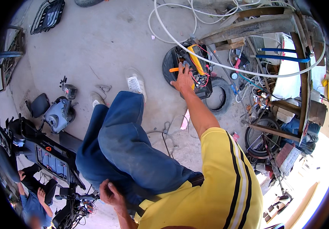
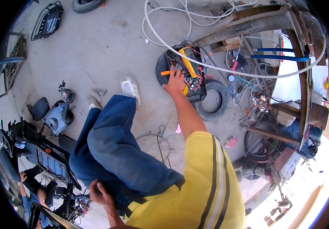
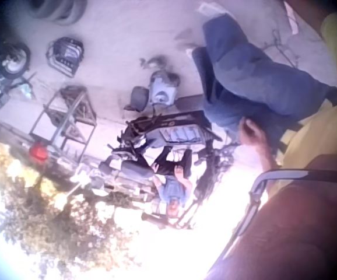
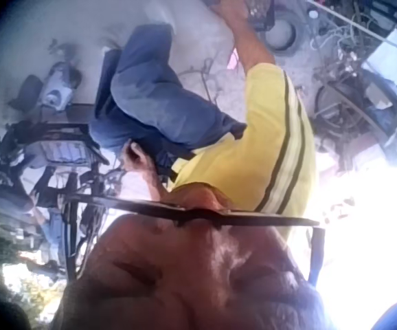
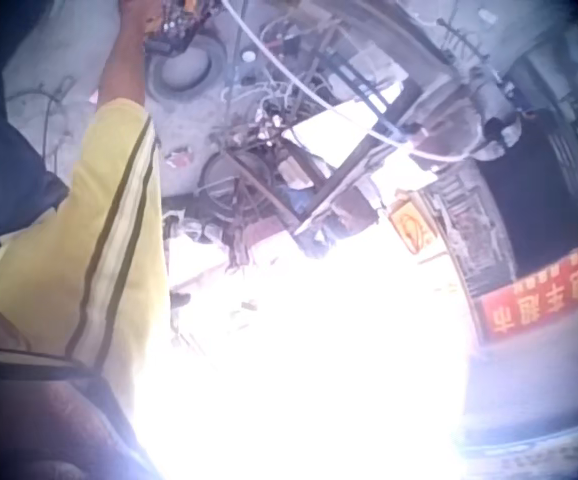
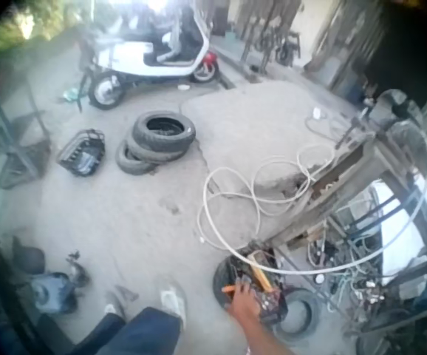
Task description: The person is repairing the wiring of a scooter. They strip wire ends, twist them together, and wrap the connections with electrical tape.
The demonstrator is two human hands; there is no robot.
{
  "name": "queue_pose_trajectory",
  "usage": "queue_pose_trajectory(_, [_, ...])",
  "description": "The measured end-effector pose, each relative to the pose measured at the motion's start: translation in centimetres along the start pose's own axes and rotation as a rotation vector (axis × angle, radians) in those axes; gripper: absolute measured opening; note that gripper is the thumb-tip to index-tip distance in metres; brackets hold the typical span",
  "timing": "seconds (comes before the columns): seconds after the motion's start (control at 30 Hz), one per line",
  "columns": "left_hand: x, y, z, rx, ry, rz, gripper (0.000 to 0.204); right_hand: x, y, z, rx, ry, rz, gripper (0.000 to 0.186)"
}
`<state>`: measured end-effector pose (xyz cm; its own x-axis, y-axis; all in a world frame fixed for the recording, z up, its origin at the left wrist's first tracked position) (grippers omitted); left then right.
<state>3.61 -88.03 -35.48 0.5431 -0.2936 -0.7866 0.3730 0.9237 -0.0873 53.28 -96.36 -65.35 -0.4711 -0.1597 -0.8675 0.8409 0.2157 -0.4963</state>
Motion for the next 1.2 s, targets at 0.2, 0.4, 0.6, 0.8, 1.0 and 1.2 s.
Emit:
queue_pose_trajectory(0.2, [-0.1,0.1,0.0,-0.038,-0.007,-0.046,0.019,0.7,0.8,3.7,-0.147,-0.031,0.026,0.079])
queue_pose_trajectory(0.4, [-0.3,0.3,-0.2,-0.040,0.000,-0.069,0.019,1.0,1.7,8.8,-0.171,0.045,0.132,0.033])
queue_pose_trajectory(0.6, [-0.4,-0.1,-0.9,-0.027,0.001,-0.064,0.020,0.6,1.3,14.5,-0.063,0.155,0.150,0.032])
queue_pose_trajectory(0.8, [-0.3,-0.1,-0.9,-0.058,-0.012,-0.079,0.019,2.2,1.5,16.6,0.108,0.263,0.227,0.026])
queue_pose_trajectory(1.0, [-0.1,-0.3,-0.9,-0.029,-0.003,-0.059,0.019,5.8,3.5,13.8,0.201,0.402,0.207,0.043])
queue_pose_trajectory(1.2, [0.0,0.4,-0.3,0.008,0.036,-0.069,0.018,6.9,1.2,14.0,0.149,0.565,0.405,0.073])
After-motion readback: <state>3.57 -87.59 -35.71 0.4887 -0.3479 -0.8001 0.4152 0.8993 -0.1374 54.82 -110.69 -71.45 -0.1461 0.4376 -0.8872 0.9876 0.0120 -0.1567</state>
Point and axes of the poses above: each hand's wrist, its own y-axis towards the middle knuckle, its own x-axis out of the palm, z = x × y, the point moved 1 cm from there along y, towards the middle knuckle, and after that the axes turned 6 degrees about x, right-handed, at the moved point
